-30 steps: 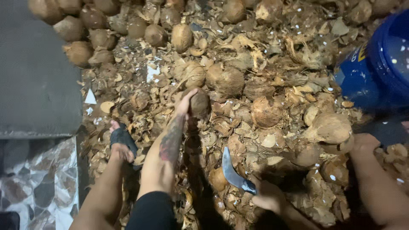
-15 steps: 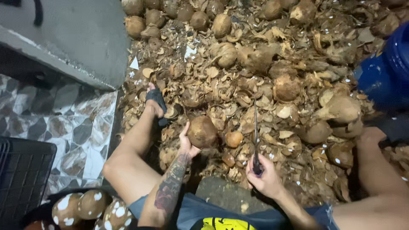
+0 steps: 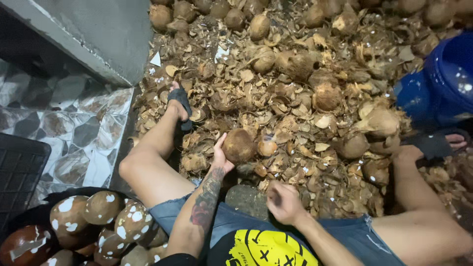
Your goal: The person sits on the floor and uses a knife to peel the husk off several coconuts. They rotate the coconuts to remove the fibrous outer layer and place the peeled coconuts into a nearby basket.
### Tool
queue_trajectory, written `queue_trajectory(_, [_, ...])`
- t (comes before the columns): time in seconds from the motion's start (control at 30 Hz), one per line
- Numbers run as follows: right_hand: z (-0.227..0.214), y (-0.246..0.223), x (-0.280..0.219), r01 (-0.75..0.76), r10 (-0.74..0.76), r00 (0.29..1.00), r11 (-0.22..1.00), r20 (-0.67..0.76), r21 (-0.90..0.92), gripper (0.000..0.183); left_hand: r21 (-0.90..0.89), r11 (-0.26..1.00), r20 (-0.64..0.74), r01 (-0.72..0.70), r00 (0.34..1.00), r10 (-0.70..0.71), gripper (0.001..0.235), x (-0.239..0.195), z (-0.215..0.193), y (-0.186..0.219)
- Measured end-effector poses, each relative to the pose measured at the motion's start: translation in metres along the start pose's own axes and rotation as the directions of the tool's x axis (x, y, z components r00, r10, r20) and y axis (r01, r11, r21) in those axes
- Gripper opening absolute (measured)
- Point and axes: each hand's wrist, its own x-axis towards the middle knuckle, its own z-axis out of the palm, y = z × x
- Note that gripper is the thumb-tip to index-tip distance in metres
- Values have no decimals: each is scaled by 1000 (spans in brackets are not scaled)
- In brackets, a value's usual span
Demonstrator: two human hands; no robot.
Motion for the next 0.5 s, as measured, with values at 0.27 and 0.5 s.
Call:
queue_trajectory(0.27, [-26, -20, 30, -808, 622, 584, 383, 522, 447, 12, -93, 982, 107, -163, 979, 173, 47, 18, -10, 10])
queue_trajectory(0.5, [-10, -27, 36, 8, 17, 998, 928, -64, 374, 10, -83, 996, 17, -26, 999, 28, 69, 22, -19, 0])
